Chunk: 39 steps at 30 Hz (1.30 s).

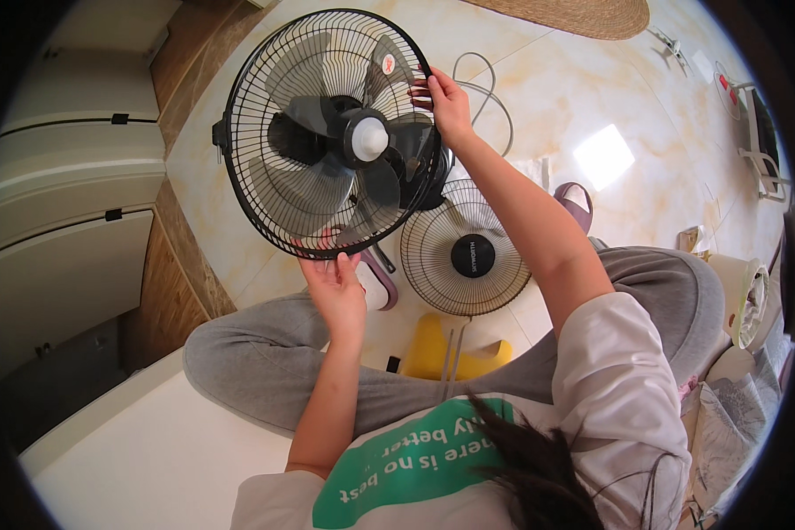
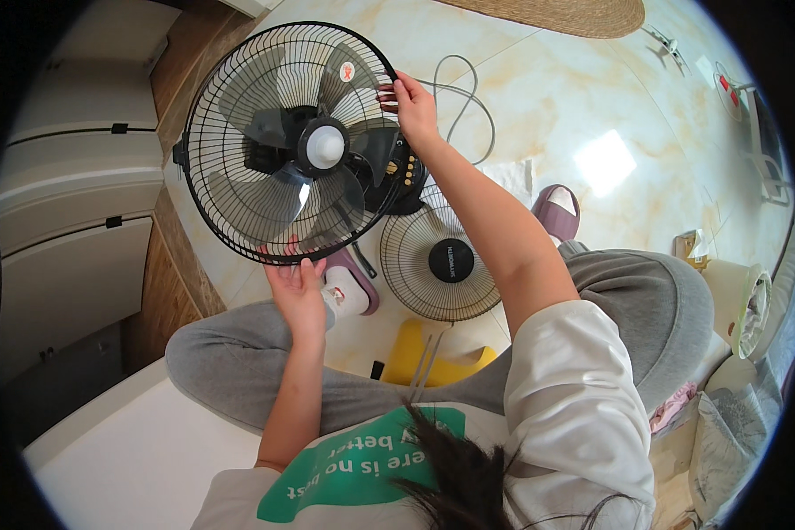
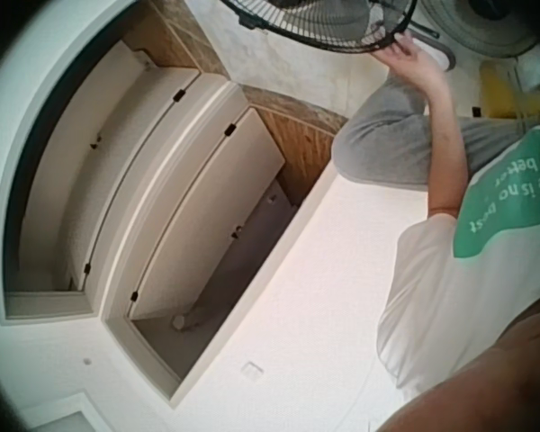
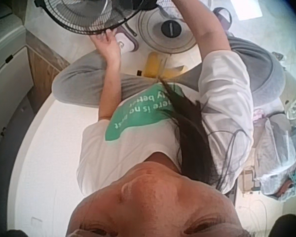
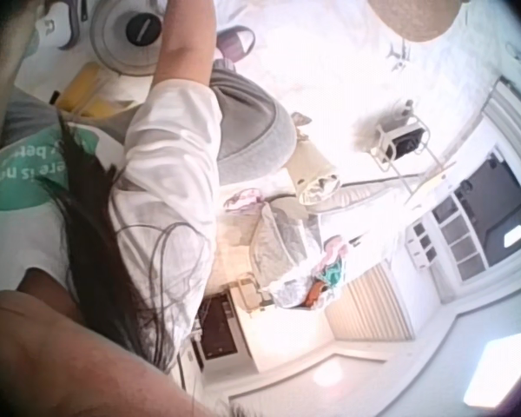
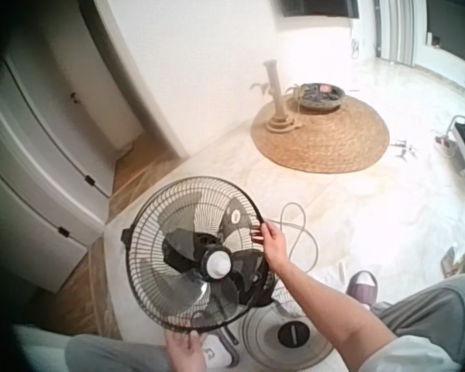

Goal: The person assembles a black table fan on the floor. They attach the rear cage, insert the power cord through the neck, and secure the front cage, then adjust the fan head.

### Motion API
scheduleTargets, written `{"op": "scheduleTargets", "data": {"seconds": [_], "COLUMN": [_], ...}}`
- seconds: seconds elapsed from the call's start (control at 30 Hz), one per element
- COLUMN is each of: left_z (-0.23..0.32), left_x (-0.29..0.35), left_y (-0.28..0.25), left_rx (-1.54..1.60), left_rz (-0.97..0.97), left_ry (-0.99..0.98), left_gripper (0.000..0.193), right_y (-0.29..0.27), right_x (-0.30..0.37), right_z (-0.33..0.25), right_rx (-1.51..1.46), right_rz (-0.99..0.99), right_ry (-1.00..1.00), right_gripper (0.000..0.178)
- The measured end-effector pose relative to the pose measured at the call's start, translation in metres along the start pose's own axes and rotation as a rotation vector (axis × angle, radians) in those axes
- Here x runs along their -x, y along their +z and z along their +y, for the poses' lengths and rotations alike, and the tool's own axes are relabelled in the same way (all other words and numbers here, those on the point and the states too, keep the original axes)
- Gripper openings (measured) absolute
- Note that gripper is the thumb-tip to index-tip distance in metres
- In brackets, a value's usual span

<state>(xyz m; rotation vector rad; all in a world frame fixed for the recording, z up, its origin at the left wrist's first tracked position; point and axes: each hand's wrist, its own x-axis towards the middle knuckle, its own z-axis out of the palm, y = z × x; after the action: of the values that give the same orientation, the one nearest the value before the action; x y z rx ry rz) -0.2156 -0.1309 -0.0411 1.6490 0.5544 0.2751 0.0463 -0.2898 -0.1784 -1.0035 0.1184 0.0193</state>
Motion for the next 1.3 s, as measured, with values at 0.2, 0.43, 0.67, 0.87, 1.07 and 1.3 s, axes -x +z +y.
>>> {"op": "scheduleTargets", "data": {"seconds": [0.2,0.43,0.67,0.87,1.07,1.3], "left_z": [-0.002,-0.012,-0.014,-0.02,-0.026,-0.022], "left_x": [-0.003,-0.004,-0.003,-0.006,-0.004,-0.004], "left_y": [0.009,-0.003,0.0,0.005,0.006,0.009], "left_rx": [0.032,-0.178,-0.009,0.0,0.023,0.034], "left_rz": [0.083,0.002,-0.027,-0.003,-0.004,-0.022], "left_ry": [-0.062,-0.068,0.033,0.025,-0.051,-0.089], "left_gripper": [0.066,0.07,0.073,0.074,0.074,0.073], "right_y": [-0.001,-0.004,-0.003,-0.016,-0.02,-0.016], "right_x": [-0.001,-0.003,0.002,0.034,0.119,0.148], "right_z": [-0.004,-0.003,-0.004,0.001,0.011,0.008], "right_rx": [0.044,0.02,0.021,0.149,0.349,-0.043], "right_rz": [-0.038,-0.06,-0.035,-0.04,0.037,-0.025], "right_ry": [0.029,0.017,0.025,0.1,0.242,0.408], "right_gripper": [0.033,0.036,0.038,0.039,0.05,0.037]}}
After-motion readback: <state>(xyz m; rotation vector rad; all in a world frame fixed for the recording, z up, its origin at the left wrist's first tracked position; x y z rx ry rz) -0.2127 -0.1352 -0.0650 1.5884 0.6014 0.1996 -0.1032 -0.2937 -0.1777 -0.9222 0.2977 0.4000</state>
